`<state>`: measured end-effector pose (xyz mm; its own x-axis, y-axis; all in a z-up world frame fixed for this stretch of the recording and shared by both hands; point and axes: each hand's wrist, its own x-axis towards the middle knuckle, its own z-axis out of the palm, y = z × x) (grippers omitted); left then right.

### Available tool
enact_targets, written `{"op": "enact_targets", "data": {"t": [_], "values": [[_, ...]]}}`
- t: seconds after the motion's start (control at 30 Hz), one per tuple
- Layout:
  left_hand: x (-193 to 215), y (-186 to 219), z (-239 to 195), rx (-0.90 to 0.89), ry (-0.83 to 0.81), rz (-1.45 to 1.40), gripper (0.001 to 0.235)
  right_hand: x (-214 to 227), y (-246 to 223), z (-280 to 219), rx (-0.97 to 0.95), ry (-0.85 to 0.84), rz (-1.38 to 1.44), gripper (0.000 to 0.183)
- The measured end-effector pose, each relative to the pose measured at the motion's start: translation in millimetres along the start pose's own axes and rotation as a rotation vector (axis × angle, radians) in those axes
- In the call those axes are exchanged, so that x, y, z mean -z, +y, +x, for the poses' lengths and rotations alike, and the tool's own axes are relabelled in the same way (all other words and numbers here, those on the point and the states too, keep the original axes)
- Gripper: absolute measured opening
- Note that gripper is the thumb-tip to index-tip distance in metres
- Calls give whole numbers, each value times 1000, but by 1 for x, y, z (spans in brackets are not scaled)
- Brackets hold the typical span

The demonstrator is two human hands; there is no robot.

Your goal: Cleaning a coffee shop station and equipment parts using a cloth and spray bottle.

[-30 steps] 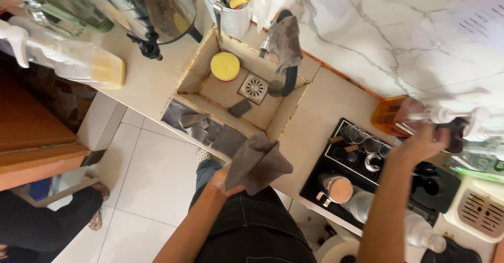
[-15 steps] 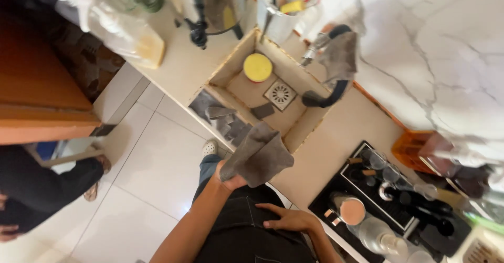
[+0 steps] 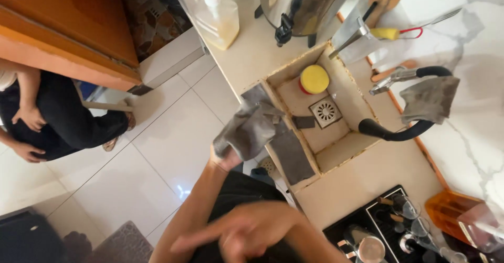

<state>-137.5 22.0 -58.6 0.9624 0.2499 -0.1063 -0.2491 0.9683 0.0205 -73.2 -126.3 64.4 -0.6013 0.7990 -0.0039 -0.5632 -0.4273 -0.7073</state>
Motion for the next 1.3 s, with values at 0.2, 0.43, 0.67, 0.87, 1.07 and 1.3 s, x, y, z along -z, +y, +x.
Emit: {"op": "enact_targets", "data": {"t": [0.2, 0.43, 0.67, 0.87, 1.07, 1.3], "values": [[9, 5, 5, -40, 207, 188, 49, 55, 133, 44, 83, -318, -433, 14], [37, 11, 15, 60, 85, 36, 49, -7, -3, 7, -129, -24, -377, 49], [174, 15, 32, 378, 103, -10, 51, -17, 7, 15, -211, 264, -655, 49], [139, 34, 74, 487, 73, -24, 56, -13, 5, 23, -481, 533, -720, 65], [58, 78, 84, 450, 66, -103, 62, 3, -5, 28, -754, 799, -810, 82], [61, 99, 95, 451, -17, -94, 63, 55, 63, -6, -1199, 1346, -821, 85]]}}
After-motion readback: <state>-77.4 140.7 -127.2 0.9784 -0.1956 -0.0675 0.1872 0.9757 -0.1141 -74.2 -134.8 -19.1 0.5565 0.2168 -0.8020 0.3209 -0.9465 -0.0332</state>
